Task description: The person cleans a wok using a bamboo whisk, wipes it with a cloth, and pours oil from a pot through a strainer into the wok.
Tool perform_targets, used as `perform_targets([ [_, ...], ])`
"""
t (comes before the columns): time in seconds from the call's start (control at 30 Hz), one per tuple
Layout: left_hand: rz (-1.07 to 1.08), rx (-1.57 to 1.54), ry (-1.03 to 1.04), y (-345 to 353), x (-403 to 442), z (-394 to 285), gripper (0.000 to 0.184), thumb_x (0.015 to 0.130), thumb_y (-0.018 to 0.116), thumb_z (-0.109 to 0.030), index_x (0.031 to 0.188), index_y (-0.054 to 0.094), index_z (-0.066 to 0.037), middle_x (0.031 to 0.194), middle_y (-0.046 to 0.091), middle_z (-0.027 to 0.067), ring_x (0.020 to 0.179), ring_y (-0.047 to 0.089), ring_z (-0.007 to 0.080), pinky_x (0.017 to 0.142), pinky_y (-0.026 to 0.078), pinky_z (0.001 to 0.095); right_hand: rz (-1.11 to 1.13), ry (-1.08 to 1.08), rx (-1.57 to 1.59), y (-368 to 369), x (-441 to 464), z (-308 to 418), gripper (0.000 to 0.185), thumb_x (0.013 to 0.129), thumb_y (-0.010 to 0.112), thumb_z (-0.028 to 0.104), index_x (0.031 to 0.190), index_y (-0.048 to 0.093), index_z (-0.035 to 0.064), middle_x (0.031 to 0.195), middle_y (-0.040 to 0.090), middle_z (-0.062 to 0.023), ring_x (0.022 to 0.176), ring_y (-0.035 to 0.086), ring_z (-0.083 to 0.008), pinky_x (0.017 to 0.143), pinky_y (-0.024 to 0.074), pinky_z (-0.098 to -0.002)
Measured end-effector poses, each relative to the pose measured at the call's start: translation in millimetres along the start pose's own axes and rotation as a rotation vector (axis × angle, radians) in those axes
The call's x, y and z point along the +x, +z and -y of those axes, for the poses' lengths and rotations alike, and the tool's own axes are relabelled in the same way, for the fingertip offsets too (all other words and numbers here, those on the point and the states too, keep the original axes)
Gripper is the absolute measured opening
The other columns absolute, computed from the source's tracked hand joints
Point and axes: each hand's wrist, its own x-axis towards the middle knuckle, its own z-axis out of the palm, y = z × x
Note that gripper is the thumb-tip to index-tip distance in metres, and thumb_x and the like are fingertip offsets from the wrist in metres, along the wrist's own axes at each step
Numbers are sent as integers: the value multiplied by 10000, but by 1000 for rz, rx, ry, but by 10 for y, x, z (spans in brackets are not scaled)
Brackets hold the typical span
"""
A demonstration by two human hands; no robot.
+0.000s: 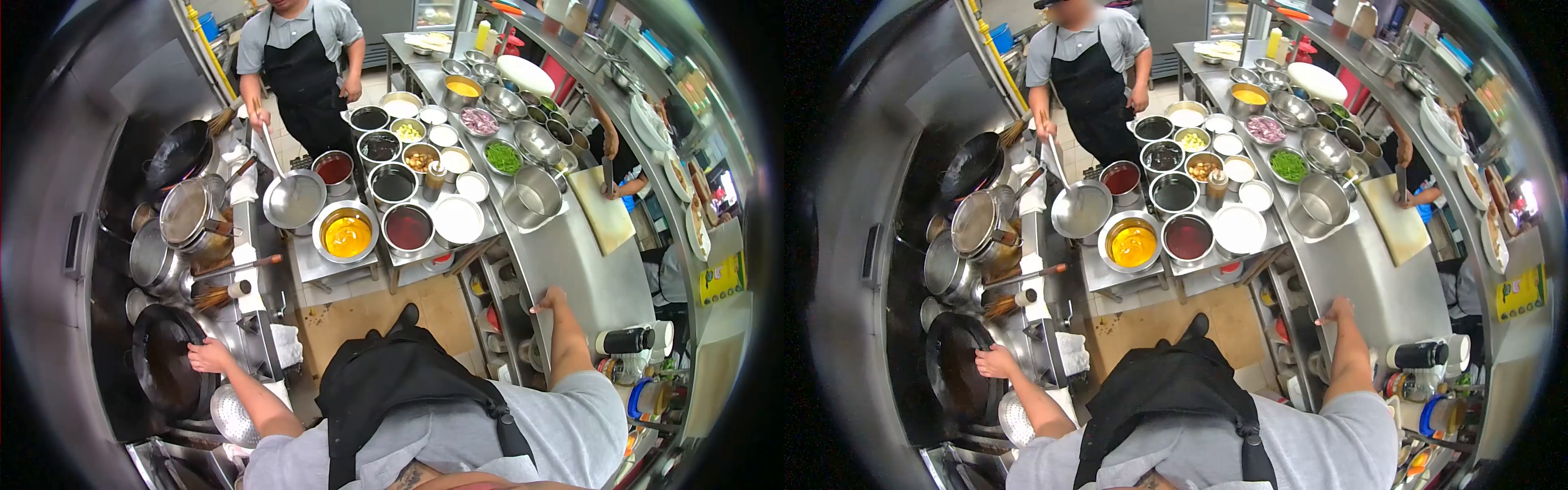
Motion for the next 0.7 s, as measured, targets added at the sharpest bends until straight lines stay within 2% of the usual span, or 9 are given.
perform_targets([
  [0.17,-21,0,14,-33,11,4,519,791,654,-297,1250,608,-60,1105,614,144,1034,588,342,957,444,469,1,-29,-80,-47,-25,52,1242,386,963,615,1393,544,20,1463,515,-193,1381,471,-339,1150,391,-443],
  [0.23,44,33,4,-116,35,-26,498,787,667,-309,1217,608,-65,1086,615,127,1017,598,320,945,451,442,-126,-83,24,71,74,-71,1294,355,977,593,1409,513,5,1471,508,-188,1386,467,-322,1151,393,-441],
  [0.27,54,70,-4,-98,44,-31,501,790,669,-316,1219,608,-65,1077,613,126,1013,597,312,947,451,440,-110,-92,42,155,227,-161,1313,346,983,582,1417,498,-1,1469,511,-192,1385,470,-318,1148,396,-440],
  [0.33,-5,52,22,-53,34,2,497,799,660,-313,1222,605,-56,1089,610,133,1022,586,327,966,440,457,-99,-110,75,150,251,-134,1338,340,991,565,1431,472,-12,1458,519,-199,1377,479,-317,1136,411,-433],
  [0.37,37,26,4,-102,39,-16,499,802,654,-303,1228,599,-49,1105,606,146,1055,571,340,990,423,468,-105,-118,93,110,169,-116,1345,342,993,559,1436,461,-16,1451,526,-204,1371,487,-320,1127,422,-428],
  [0.5,29,-54,-24,-80,44,-17,507,796,649,-278,1240,584,-42,1138,593,162,1112,536,350,1025,390,470,-114,-127,18,128,247,-97,1306,357,994,550,1410,486,-31,1435,539,-213,1355,504,-325,1114,437,-416],
  [0.57,66,-54,-39,-89,44,-11,506,793,650,-264,1241,580,-39,1147,592,160,1123,533,347,1031,384,469,-76,-59,5,79,183,-86,1288,368,993,552,1394,496,-47,1429,544,-215,1348,513,-320,1106,444,-410],
  [0.7,61,-85,-33,-117,49,-8,508,790,651,-250,1244,577,-34,1151,594,158,1131,533,336,1048,370,466,-93,-108,24,25,117,-75,1263,382,984,567,1377,516,-53,1430,543,-219,1348,515,-310,1108,440,-402],
])
